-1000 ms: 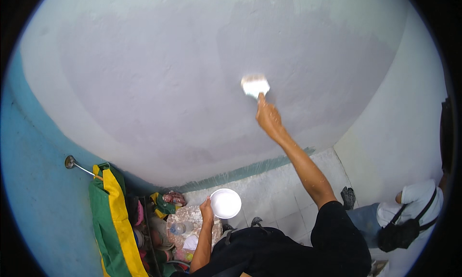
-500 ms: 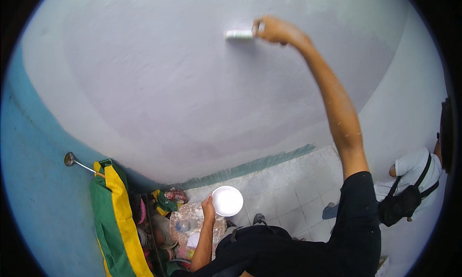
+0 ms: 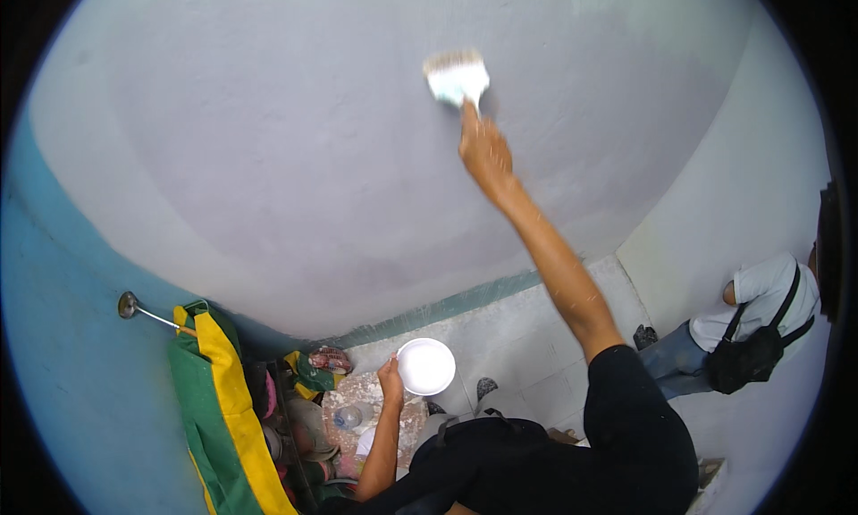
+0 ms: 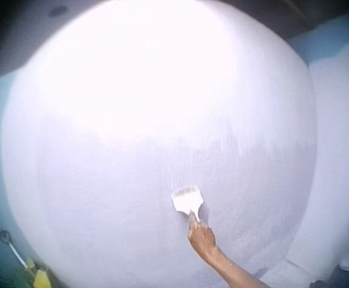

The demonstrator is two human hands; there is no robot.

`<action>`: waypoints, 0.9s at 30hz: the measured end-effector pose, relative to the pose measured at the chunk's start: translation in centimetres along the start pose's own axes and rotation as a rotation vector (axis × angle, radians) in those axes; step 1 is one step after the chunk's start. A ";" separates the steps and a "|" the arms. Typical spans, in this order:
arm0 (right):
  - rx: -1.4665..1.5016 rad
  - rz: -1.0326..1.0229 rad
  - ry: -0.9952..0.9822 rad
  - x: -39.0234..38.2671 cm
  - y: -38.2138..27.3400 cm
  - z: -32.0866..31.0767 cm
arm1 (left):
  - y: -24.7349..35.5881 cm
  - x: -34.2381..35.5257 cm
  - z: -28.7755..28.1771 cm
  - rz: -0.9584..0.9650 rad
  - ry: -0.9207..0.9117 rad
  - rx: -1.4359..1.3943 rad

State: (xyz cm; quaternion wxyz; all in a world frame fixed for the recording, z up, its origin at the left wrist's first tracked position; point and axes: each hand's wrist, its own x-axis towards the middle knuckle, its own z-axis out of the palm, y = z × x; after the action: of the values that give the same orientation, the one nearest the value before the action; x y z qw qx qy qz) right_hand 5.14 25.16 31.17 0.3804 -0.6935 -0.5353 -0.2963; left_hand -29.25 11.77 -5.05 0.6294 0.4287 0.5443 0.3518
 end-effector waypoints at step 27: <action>-0.056 0.040 -0.209 24.6 -6.4 -22.6 | -1.6 -0.4 0.3 0.010 0.117 -0.166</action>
State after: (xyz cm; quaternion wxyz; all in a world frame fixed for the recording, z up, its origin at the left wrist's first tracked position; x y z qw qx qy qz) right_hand 5.07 19.61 64.71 0.3086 -0.7414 -0.5499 -0.2295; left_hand -29.08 10.76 -6.31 0.6282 0.3566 0.5467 0.4234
